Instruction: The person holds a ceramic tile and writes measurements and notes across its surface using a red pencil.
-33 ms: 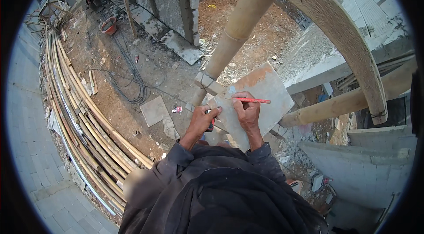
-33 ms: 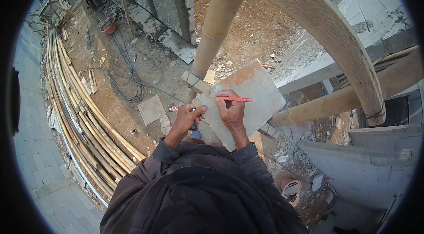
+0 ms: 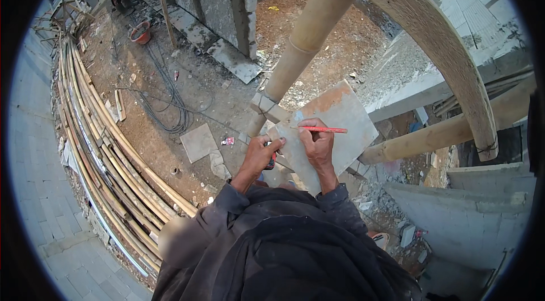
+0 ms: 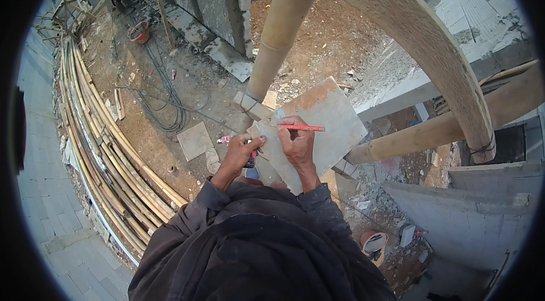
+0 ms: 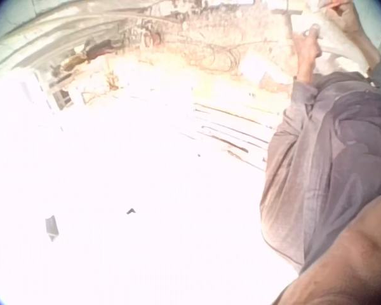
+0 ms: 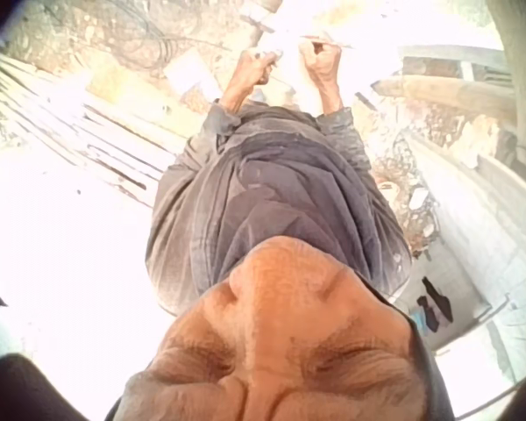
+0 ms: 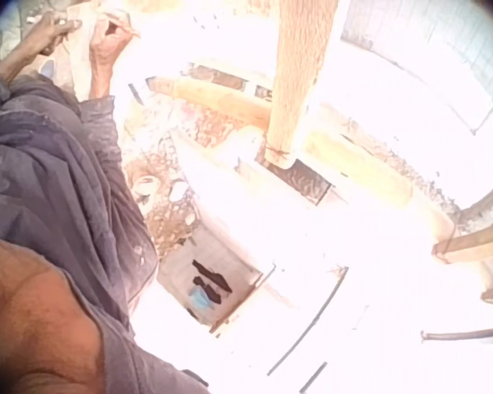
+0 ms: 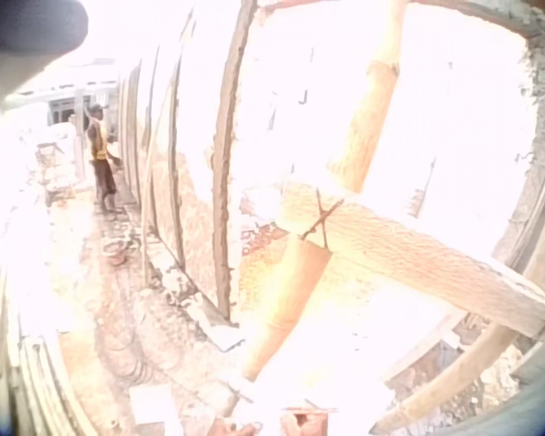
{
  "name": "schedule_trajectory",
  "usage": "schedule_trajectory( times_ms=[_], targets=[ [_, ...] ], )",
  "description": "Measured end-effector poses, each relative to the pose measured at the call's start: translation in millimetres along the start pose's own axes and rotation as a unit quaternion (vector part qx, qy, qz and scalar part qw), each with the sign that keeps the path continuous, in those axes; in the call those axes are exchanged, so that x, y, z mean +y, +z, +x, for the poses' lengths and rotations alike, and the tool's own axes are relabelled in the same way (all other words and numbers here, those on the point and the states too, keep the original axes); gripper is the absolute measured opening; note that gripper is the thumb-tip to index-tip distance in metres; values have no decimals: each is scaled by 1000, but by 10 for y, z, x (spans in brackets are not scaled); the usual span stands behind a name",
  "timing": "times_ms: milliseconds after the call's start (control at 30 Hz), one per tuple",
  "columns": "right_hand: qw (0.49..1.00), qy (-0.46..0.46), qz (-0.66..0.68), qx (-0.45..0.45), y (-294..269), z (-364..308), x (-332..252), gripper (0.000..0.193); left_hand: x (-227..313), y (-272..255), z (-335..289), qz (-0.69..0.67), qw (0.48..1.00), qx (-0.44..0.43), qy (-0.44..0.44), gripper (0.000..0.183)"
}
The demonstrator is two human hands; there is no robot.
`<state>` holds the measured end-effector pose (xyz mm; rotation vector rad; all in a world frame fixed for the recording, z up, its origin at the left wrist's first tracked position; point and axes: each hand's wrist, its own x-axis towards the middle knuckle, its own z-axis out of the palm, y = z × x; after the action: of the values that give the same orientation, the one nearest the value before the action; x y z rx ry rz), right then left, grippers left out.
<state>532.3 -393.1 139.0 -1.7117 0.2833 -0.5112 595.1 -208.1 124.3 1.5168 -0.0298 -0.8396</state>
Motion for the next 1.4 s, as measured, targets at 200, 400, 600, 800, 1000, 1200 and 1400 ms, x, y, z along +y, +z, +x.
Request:
schedule_trajectory(
  times_ms=[200, 400, 600, 800, 1000, 1200, 1400],
  targets=[
    [994, -64, -92, -8, 5, 7, -12, 2, -10, -6, 7, -14, 1000, -3, 18, 34],
    [996, -32, -87, -18, 4, -1, -13, 5, -80, 4, 36, -23, 1000, 3, 20, 33],
    [996, -41, -77, -11, -2, 15, -12, 5, -78, 19, 42, -14, 1000, 8, 24, 31],
    [993, -72, -90, -4, 9, 19, -17, 4, -6, 12, 0, -2, 1000, 4, 9, 33],
    [992, -70, -104, -14, 26, 30, -39, 4, -20, 15, 13, -7, 999, 8, 32, 35],
    [989, -83, -118, -29, -8, 20, -29, 4, -41, -3, 42, -8, 1000, 4, 23, 36],
    [995, -37, -88, -26, -39, -12, -51, 6, 2, -11, 11, 3, 1000, 0, 25, 33]
  ],
)
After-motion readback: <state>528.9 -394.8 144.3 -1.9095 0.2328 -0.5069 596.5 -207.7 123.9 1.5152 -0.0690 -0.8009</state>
